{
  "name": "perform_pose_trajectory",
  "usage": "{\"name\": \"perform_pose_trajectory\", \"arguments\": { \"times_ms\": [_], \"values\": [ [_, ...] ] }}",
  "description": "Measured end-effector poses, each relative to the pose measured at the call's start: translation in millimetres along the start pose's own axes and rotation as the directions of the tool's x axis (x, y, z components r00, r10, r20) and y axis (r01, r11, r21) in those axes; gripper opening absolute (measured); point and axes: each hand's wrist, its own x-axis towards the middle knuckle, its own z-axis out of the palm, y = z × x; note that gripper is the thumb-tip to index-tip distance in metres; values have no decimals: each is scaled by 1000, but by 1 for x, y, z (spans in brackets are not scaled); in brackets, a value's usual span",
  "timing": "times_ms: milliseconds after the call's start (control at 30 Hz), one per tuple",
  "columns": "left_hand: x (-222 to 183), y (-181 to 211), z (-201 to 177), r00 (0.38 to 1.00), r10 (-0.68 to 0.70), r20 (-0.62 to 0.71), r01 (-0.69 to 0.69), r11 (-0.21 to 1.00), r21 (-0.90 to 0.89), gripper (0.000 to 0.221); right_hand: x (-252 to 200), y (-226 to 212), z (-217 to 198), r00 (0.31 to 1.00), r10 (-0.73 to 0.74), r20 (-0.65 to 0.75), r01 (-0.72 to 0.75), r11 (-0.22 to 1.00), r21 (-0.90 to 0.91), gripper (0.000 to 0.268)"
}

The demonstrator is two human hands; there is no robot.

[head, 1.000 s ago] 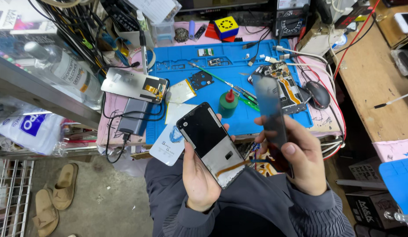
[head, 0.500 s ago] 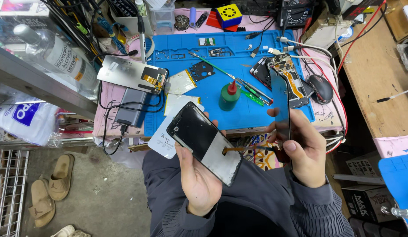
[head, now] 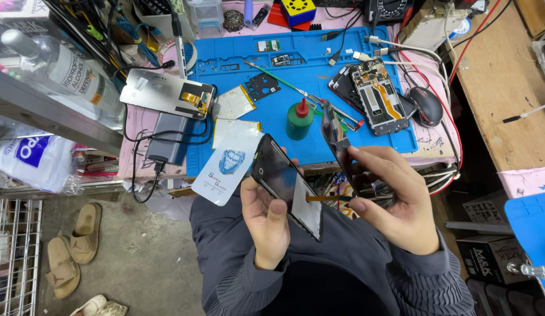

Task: The person assembles a mobile phone by fitting a screen onto the chassis, installing a battery, and connecting internal components.

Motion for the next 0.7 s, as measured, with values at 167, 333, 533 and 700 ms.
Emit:
{"name": "perform_pose_trajectory", "arguments": {
  "times_ms": [167,333,533,700],
  "values": [
    [-2,0,-1,996,-47,82,44,998,41,61,2,-1,1,999,20,25,-18,997,-68,64],
    [-1,1,2,979,-118,168,111,992,53,59,2,6,3,996,52,69,-53,998,20,63],
    [4,9,-3,953,-185,240,160,980,119,50,-2,19,7,990,87,108,-95,993,64,65],
    [2,6,-8,945,-266,192,266,964,25,57,-8,26,12,995,50,90,-61,992,113,65]
  ]
}}
